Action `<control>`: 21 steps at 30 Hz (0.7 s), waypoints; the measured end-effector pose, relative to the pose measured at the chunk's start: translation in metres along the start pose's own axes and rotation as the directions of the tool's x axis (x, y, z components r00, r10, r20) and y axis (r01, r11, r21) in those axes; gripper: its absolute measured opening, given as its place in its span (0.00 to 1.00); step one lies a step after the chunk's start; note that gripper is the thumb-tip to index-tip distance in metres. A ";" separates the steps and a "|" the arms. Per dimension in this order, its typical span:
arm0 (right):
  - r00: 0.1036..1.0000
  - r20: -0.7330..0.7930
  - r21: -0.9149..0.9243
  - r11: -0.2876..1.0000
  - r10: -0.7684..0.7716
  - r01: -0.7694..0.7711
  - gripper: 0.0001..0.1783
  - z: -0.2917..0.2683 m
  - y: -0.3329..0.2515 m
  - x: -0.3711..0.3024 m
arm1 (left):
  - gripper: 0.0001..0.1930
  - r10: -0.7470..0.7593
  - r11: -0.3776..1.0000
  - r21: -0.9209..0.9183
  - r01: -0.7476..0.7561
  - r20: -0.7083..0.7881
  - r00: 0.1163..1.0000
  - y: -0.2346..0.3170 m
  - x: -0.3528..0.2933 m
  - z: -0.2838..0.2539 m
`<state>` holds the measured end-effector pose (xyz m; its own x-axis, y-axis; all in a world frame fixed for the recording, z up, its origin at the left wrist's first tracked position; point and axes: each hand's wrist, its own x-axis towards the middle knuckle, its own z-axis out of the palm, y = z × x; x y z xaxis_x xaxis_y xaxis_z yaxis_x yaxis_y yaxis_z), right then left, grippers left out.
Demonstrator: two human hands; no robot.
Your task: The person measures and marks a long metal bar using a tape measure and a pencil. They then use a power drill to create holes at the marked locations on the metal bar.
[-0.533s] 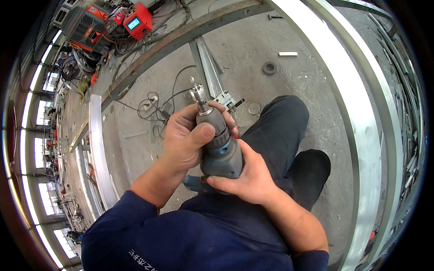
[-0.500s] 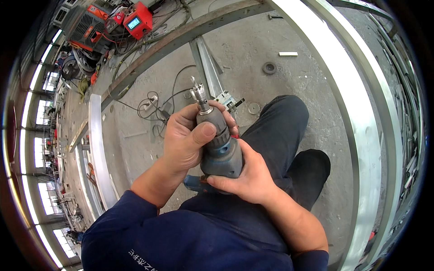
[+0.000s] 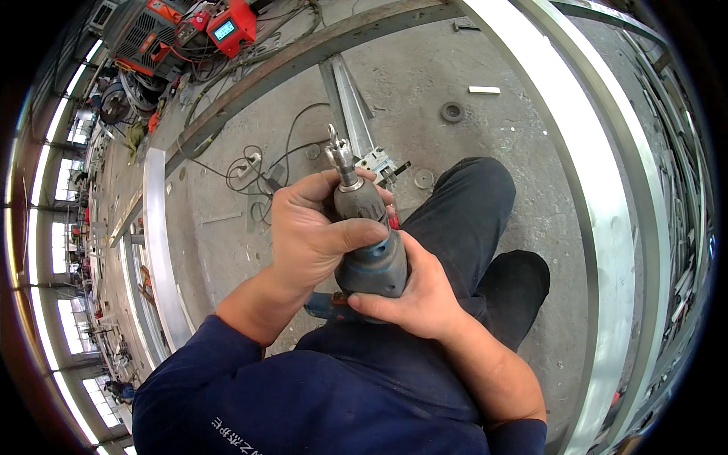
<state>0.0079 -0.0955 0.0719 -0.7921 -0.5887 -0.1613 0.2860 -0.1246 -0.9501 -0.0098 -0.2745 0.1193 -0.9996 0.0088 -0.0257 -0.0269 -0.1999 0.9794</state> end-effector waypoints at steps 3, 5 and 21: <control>1.000 -0.005 0.011 1.000 0.000 0.000 0.39 0.000 0.001 -0.001 | 0.26 0.022 0.992 0.126 -0.022 0.003 1.000 0.003 0.001 -0.001; 1.000 -0.006 0.023 1.000 0.011 -0.011 0.38 0.000 0.001 -0.002 | 0.27 0.016 0.981 0.192 -0.016 0.003 1.000 0.004 0.002 -0.001; 1.000 0.017 0.068 0.997 0.024 -0.025 0.44 -0.009 -0.001 -0.004 | 0.19 -0.273 0.950 -0.059 0.307 0.323 0.906 -0.012 0.022 -0.001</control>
<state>0.0065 -0.0856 0.0708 -0.7755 -0.6053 -0.1795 0.3421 -0.1640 -0.9252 -0.0313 -0.2727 0.1067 -0.8973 0.3792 -0.2260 -0.3328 -0.2448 0.9107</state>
